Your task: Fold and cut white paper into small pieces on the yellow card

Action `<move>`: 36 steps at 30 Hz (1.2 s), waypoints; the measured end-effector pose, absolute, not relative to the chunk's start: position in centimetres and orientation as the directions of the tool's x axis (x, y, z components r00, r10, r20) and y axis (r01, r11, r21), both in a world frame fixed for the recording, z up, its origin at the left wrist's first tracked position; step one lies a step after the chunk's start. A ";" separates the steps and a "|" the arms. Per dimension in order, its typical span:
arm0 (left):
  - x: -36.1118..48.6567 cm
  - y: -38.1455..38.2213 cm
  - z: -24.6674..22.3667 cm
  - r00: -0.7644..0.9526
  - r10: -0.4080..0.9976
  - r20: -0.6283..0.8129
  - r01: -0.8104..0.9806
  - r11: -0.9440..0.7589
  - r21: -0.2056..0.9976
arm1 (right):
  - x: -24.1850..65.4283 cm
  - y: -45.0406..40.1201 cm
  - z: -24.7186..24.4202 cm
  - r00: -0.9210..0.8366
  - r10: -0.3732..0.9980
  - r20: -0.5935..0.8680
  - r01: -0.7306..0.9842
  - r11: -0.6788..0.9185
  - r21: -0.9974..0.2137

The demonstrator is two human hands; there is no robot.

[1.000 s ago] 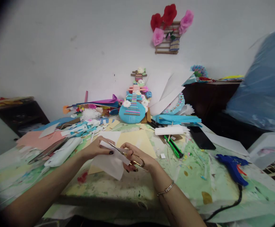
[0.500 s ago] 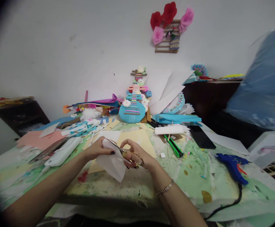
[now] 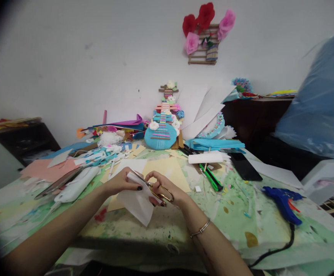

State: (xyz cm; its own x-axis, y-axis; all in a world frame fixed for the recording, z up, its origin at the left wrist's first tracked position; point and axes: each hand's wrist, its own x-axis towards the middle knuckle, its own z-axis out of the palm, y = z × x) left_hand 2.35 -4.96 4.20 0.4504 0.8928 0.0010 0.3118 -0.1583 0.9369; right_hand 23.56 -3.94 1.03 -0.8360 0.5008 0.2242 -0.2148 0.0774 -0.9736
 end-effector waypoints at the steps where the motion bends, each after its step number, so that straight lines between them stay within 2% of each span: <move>1: 2.4 -4.9 4.1 0.446 0.895 0.002 0.313 -0.158 0.936 | 23.5 -3.9 1.0 -0.835 0.499 0.232 -0.221 0.081 -0.972; 8: 2.7 -4.9 3.9 0.425 0.905 -0.019 0.310 -0.126 0.942 | 23.3 -3.8 0.8 -0.836 0.480 0.268 -0.273 0.060 -0.960; 13: 2.4 -4.8 3.5 0.390 0.920 -0.038 0.281 -0.080 0.956 | 23.2 -3.6 0.6 -0.812 0.515 0.273 -0.287 0.054 -0.956; 21: 2.2 -4.7 3.2 0.434 0.901 -0.020 0.310 -0.128 0.942 | 23.2 -3.4 1.1 -0.795 0.597 0.106 -0.147 -0.021 -0.989; 24: 2.1 -4.7 3.1 0.442 0.897 -0.013 0.313 -0.141 0.939 | 23.2 -3.5 1.6 -0.744 0.656 0.125 -0.159 0.008 -0.987; 27: 1.6 -4.3 3.2 0.413 0.907 -0.088 0.330 -0.059 0.942 | 23.6 -3.0 2.0 -0.581 0.783 0.224 -0.302 0.048 -0.952; 31: 0.3 -2.0 4.2 0.451 0.850 -0.272 0.483 0.024 0.875 | 24.7 -1.6 2.4 -0.149 0.964 0.221 -0.463 0.130 -0.877; 34: 0.2 1.2 5.3 0.497 0.814 -0.300 0.592 -0.065 0.803 | 25.4 -0.6 2.1 0.086 0.986 0.143 -0.440 0.166 -0.882; 36: 0.9 3.6 5.9 0.500 0.805 -0.321 0.694 -0.149 0.705 | 25.6 0.0 1.6 0.161 0.982 0.099 -0.342 0.150 -0.928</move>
State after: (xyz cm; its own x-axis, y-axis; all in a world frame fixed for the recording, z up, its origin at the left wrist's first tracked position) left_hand 0.94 3.59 5.91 0.4995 0.8046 -0.3211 0.6936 -0.1493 0.7047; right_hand 25.56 0.01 1.61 0.1614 0.9819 0.0989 -0.3418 0.1496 -0.9278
